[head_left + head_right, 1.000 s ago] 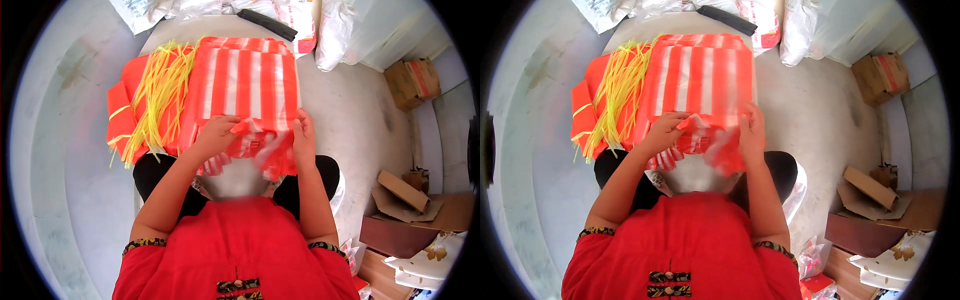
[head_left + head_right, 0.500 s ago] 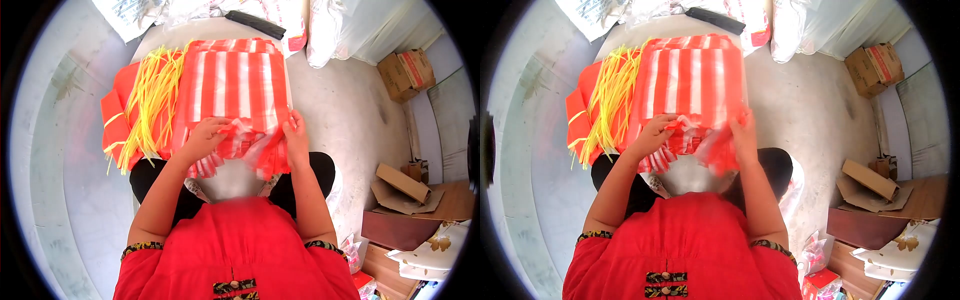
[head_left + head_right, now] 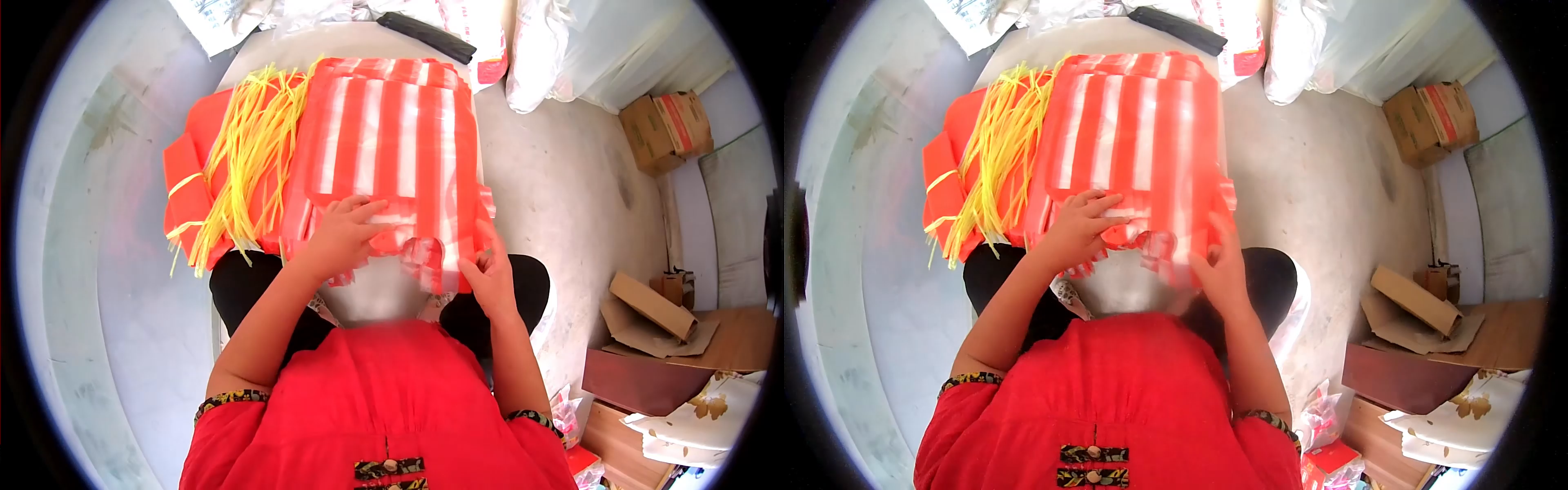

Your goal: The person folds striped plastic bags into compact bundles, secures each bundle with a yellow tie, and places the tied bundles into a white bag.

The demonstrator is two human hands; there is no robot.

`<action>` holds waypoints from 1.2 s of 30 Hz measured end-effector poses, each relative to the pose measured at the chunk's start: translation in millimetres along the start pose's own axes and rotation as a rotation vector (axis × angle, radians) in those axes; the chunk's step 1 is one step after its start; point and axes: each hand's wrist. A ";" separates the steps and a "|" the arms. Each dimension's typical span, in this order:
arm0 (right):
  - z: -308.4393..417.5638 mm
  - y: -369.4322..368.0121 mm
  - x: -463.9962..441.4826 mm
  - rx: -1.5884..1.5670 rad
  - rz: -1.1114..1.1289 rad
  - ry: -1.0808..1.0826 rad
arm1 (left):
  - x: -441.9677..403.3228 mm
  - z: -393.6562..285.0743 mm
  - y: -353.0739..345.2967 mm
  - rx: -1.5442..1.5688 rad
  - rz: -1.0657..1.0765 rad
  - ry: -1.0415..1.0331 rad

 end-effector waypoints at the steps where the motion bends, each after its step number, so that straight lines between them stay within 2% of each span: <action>1: 3.5 -3.7 -8.7 0.043 0.022 0.068 | 0.4 -0.3 -0.1 -0.011 0.000 -0.002; 2: 6.3 -8.0 -23.2 0.098 0.057 0.142 | 0.0 -0.9 1.0 -0.021 0.005 -0.007; 7: 31.9 -50.1 -86.8 0.315 0.257 0.172 | 0.3 -3.4 4.2 -0.057 -0.025 -0.069; 8: 36.5 -58.6 -93.6 0.195 0.324 0.041 | 0.7 -3.3 6.2 -0.073 -0.008 -0.087; 10: 20.5 -65.4 -111.3 0.089 0.382 0.008 | 1.1 -3.1 11.6 -0.105 0.023 -0.120; 13: 19.0 -74.6 -114.2 -0.065 0.396 -0.126 | 3.1 -8.4 14.6 0.023 -0.038 -0.054; 15: 17.7 -80.4 -109.4 -0.228 0.376 -0.166 | 4.5 -7.5 6.9 0.220 0.037 0.138; 17: 21.3 -83.1 -106.6 -0.181 0.329 -0.139 | 5.0 -8.3 3.5 0.267 0.038 0.185; 18: 22.3 -83.9 -106.2 -0.157 0.306 -0.124 | 5.0 -9.9 5.3 0.212 -0.001 0.142; 22: 14.6 -86.6 -108.9 0.432 0.192 0.396 | 7.0 -9.0 3.2 0.138 -0.157 0.030; 24: 6.9 -89.5 -112.7 0.672 0.185 0.635 | 5.0 -13.4 6.4 0.080 -0.173 0.061; 28: 3.5 -94.3 -106.5 0.662 0.221 0.719 | 2.5 -16.6 10.8 -0.016 -0.118 0.077; 31: 2.7 -91.9 -103.7 0.663 0.234 0.737 | 3.8 -11.1 8.9 0.021 -0.048 0.083; 34: 4.6 -85.9 -101.9 0.621 0.271 0.720 | 3.5 -5.6 4.1 0.026 -0.112 0.062; 36: 5.1 -81.9 -100.4 0.588 0.277 0.717 | 1.8 -5.0 7.6 0.020 -0.083 0.059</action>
Point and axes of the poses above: each hand's wrist, its own x-axis away from the middle knuckle, its own y-axis out of the back of the hand, z = x × y, and after that the axes turned 6 degrees about -x, right-handed
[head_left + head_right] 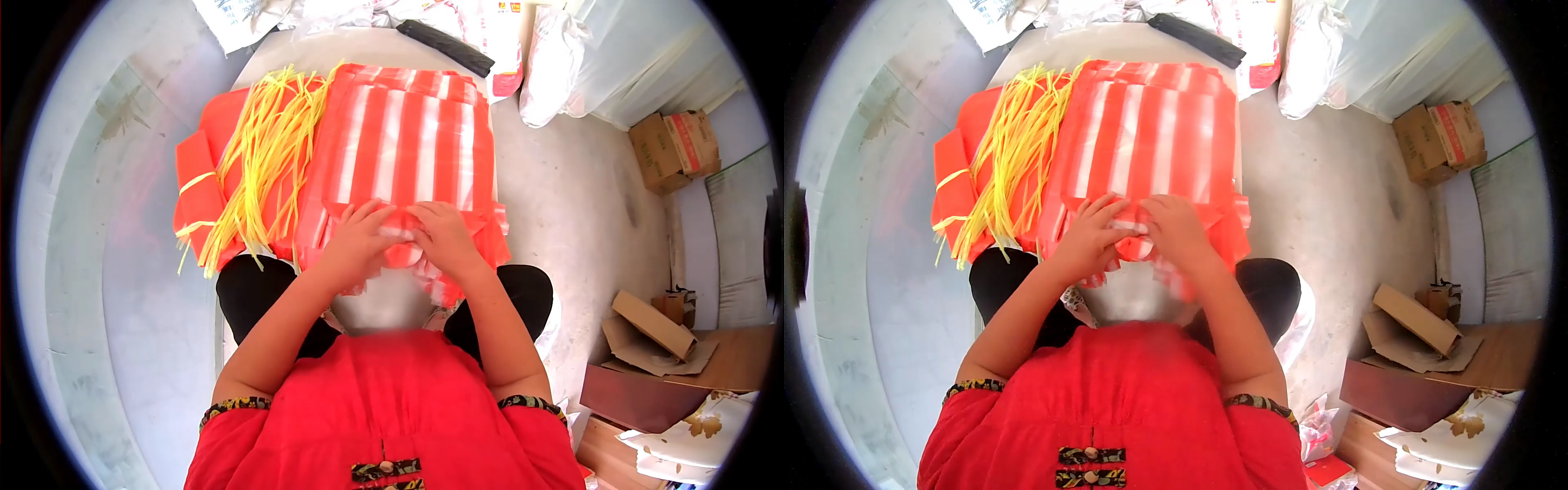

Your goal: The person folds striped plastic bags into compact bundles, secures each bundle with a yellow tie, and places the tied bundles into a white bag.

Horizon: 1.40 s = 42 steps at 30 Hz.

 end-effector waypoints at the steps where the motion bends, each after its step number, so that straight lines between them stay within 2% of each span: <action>1: -0.4 2.0 0.8 -0.007 0.011 -0.012 | -1.3 0.1 1.3 -0.003 0.014 -0.001; 3: -1.8 5.7 2.1 -0.020 0.034 -0.034 | -3.2 1.6 0.0 0.052 -0.017 0.011; 7: -4.6 4.8 15.2 0.002 -0.079 -0.090 | -12.4 8.0 -7.2 0.177 -0.101 0.046; 9: 0.0 3.6 29.9 0.048 -0.131 -0.145 | -18.6 5.3 -7.9 0.194 -0.120 0.144; 12: 13.4 -1.3 44.8 0.017 -0.037 0.148 | -26.8 5.9 -13.0 0.137 -0.119 0.237; 15: 19.8 -14.0 41.4 0.081 0.001 0.232 | -33.0 1.5 -11.9 0.132 -0.107 0.319; 19: 10.8 -15.9 29.1 0.180 -0.038 0.202 | -34.7 -5.5 -7.6 0.183 -0.166 0.407; 22: 3.2 -8.4 25.0 0.224 -0.024 0.214 | -28.2 -3.6 -6.5 0.177 -0.197 0.308; 25: 1.7 -3.0 23.1 0.232 0.018 0.189 | -33.5 -13.9 16.6 0.542 0.137 0.655; 28: 0.8 -1.2 22.4 0.239 0.043 0.180 | -13.8 5.4 -2.8 -0.053 -0.194 -0.094; 37: -3.5 7.8 15.4 0.267 0.118 0.152 | -19.4 5.3 3.6 -0.145 -0.150 -0.041; 42: -2.9 11.6 9.1 0.264 0.117 0.110 | -26.2 12.3 1.0 -0.066 -0.152 -0.004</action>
Point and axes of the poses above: each hand's wrist, its own x-axis away from the middle knuckle, its own y-axis out of the back of the hand, z = x × y, and after that the axes turned 6 degrees about -x, right-handed
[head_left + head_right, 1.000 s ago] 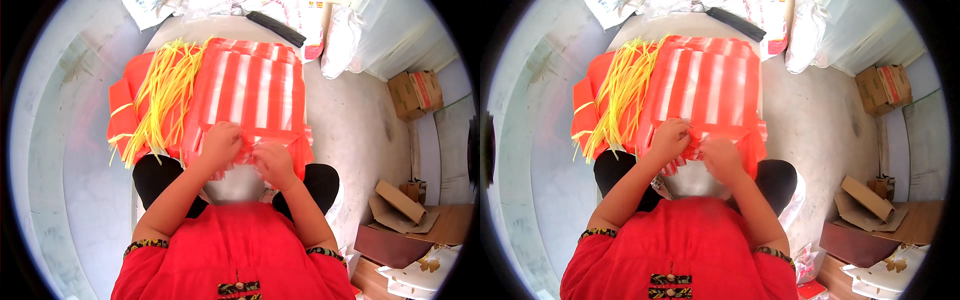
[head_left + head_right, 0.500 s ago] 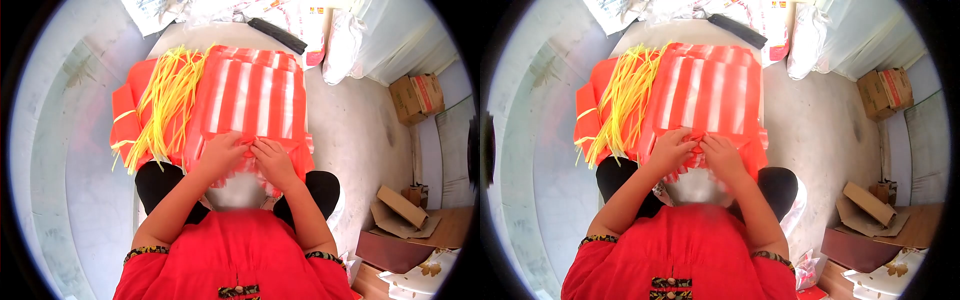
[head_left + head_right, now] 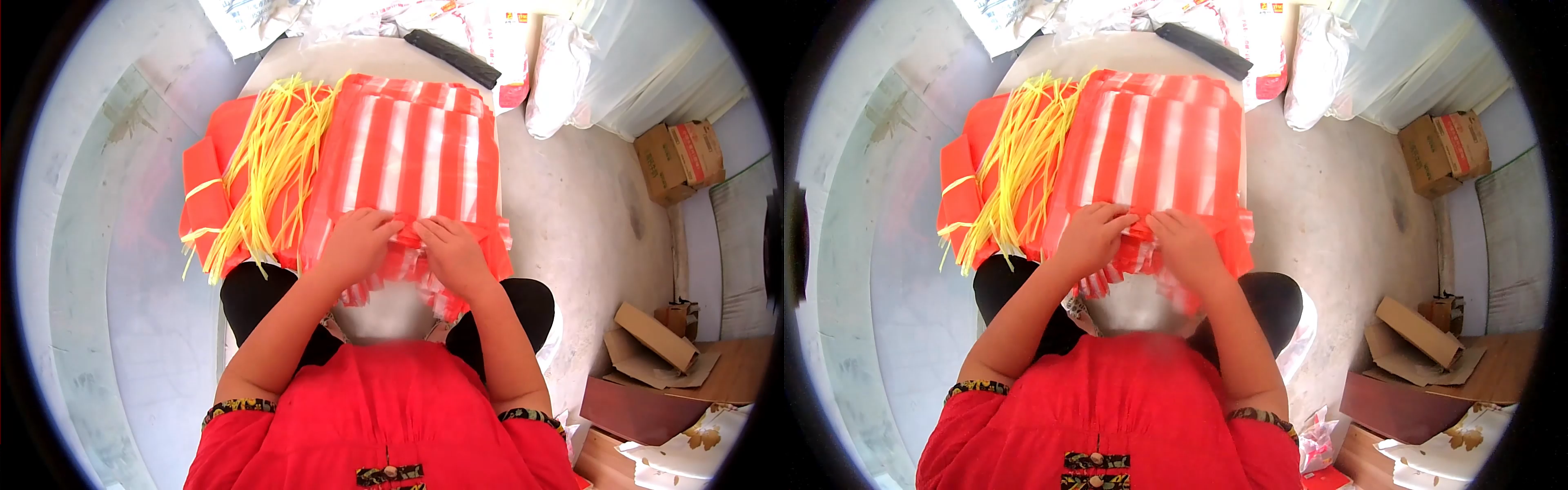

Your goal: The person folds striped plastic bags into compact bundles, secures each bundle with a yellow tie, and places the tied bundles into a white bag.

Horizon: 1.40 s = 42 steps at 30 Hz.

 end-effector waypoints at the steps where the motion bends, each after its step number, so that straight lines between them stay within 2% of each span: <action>1: 2.2 0.9 -0.1 0.009 -0.022 -0.008 | -1.7 0.5 0.2 0.013 0.005 0.020; 4: 5.2 0.7 -1.4 0.057 -0.074 -0.014 | -4.5 3.0 3.3 0.023 0.014 0.021; 7: -2.7 -4.7 2.1 0.097 -0.077 -0.012 | -7.9 4.1 10.0 0.040 0.113 0.069; 10: -7.1 -5.3 1.7 0.064 -0.076 -0.039 | -6.8 1.6 16.9 0.017 0.011 0.061; 13: -8.5 -5.1 0.0 0.045 -0.068 -0.046 | 6.3 24.1 5.6 0.019 0.029 0.104; 16: -2.1 4.1 -4.3 -0.002 0.016 -0.100 | 17.4 34.1 18.9 -0.037 0.050 0.053; 19: 19.0 40.2 -10.0 -0.111 0.190 -0.238 | 16.7 17.0 62.3 0.069 0.214 0.137; 22: 22.0 62.1 -17.4 -0.225 0.327 -0.333 | 20.8 9.6 80.1 0.208 0.303 0.404; 26: -6.7 58.5 -44.5 -0.356 0.427 -0.446 | 19.8 27.4 73.3 0.308 0.324 0.603; 29: -32.9 42.6 -49.2 -0.402 0.468 -0.572 | 23.9 33.5 56.9 0.420 0.120 0.640; 33: -41.1 33.8 -52.0 -0.347 0.497 -0.666 | 26.2 40.6 45.7 0.378 0.142 0.713; 36: -26.1 34.4 -45.4 -0.350 0.380 -0.763 | 27.7 37.5 34.4 0.314 0.088 0.730; 42: -14.2 17.0 -3.9 -0.209 -0.002 -0.687 | 25.0 29.1 22.8 0.194 -0.024 0.749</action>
Point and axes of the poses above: each hand's wrist, its own x-axis away from the middle knuckle, its own y-axis out of the back of the hand, z = x × y, and after that the axes turned 6 degrees about -x, right-handed
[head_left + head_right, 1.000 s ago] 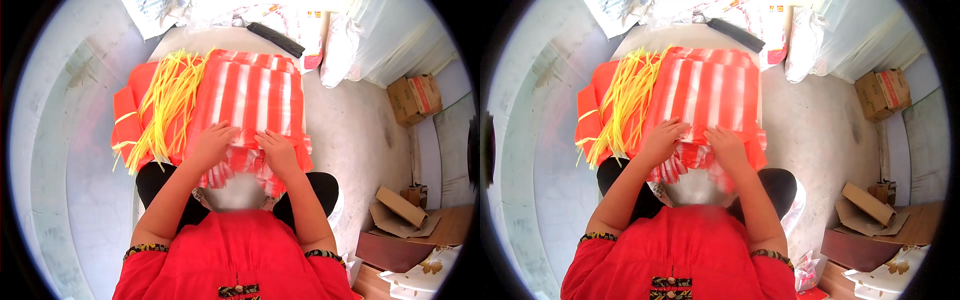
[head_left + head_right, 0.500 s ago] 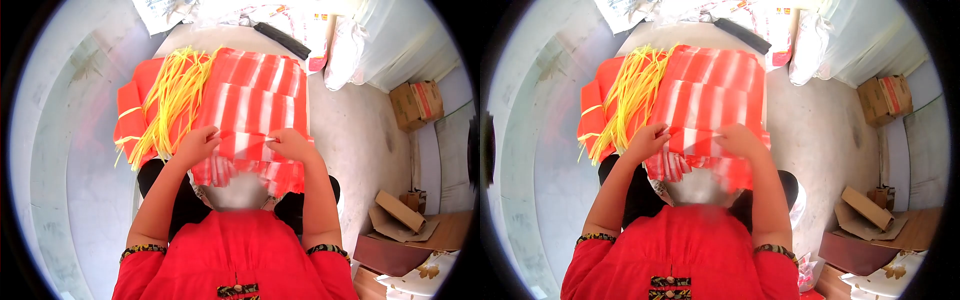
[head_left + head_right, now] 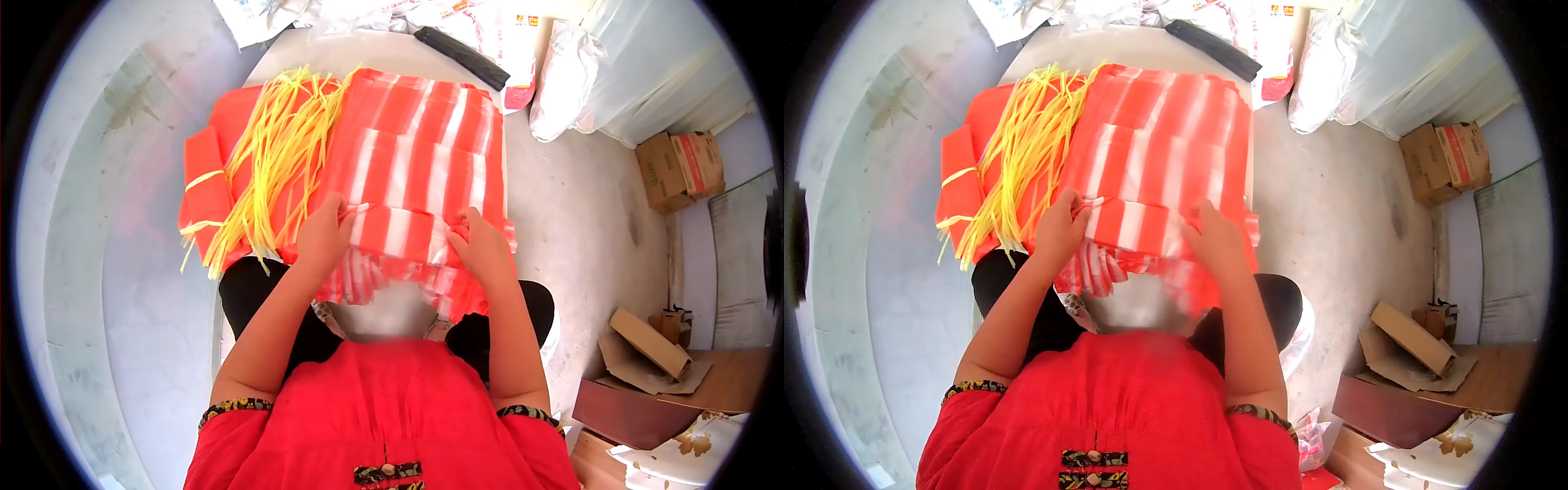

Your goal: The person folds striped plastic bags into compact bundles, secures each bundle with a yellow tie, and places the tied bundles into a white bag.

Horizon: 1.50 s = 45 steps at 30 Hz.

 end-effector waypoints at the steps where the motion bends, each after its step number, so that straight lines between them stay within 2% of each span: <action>1: -4.4 -0.3 4.9 0.021 -0.030 0.022 | 0.7 -1.3 -0.6 -0.001 0.006 0.013; 6: -41.6 0.4 29.6 0.167 -0.221 0.148 | 0.8 4.2 -3.4 -0.056 0.012 -0.015; 9: -45.7 -6.7 48.9 0.326 -0.213 0.638 | 2.6 8.4 -2.5 -0.049 0.012 -0.058; 11: -23.3 -5.5 54.7 0.295 -0.155 0.635 | 10.0 4.7 0.0 -0.071 -0.036 -0.103; 14: -15.6 -6.3 56.8 0.296 -0.111 0.535 | 21.5 -9.4 13.3 -0.426 -0.121 -0.423; 17: -17.0 -8.4 52.6 0.304 -0.096 0.487 | 21.8 -6.1 9.5 -0.365 0.055 -0.624; 20: -18.2 -4.0 46.4 0.322 -0.085 0.497 | 15.7 -1.0 5.1 -0.466 0.085 -0.676; 23: -28.2 -1.1 37.9 0.353 -0.074 0.534 | 10.6 -4.2 10.1 -0.481 0.169 -0.610; 30: -20.3 27.9 33.3 0.263 0.003 0.526 | -2.3 7.2 29.7 -0.272 0.127 -0.650; 32: -19.7 45.2 34.7 0.172 0.102 0.379 | -4.1 1.4 47.2 -0.162 0.169 -0.600; 35: -6.7 77.4 26.2 -0.133 0.226 0.076 | -5.4 -2.9 60.4 0.088 0.232 -0.234; 36: -4.4 83.8 19.4 -0.262 0.262 -0.041 | -13.0 -6.4 66.0 0.084 0.271 -0.203; 39: -27.7 73.1 -8.1 -0.428 0.123 -0.150 | -35.8 -3.8 52.8 0.142 0.222 -0.058; 42: -53.7 48.4 -32.7 -0.537 -0.057 -0.099 | -55.9 10.3 29.0 0.130 0.172 -0.045; 45: -69.9 33.9 -44.1 -0.479 -0.144 -0.096 | -67.3 14.1 17.5 0.090 0.131 -0.016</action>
Point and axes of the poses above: each hand's wrist, its own x-axis away from the middle knuckle, its own y-axis out of the back of the hand, z = x × y, and after that the axes turned 6 degrees about -x, right-handed
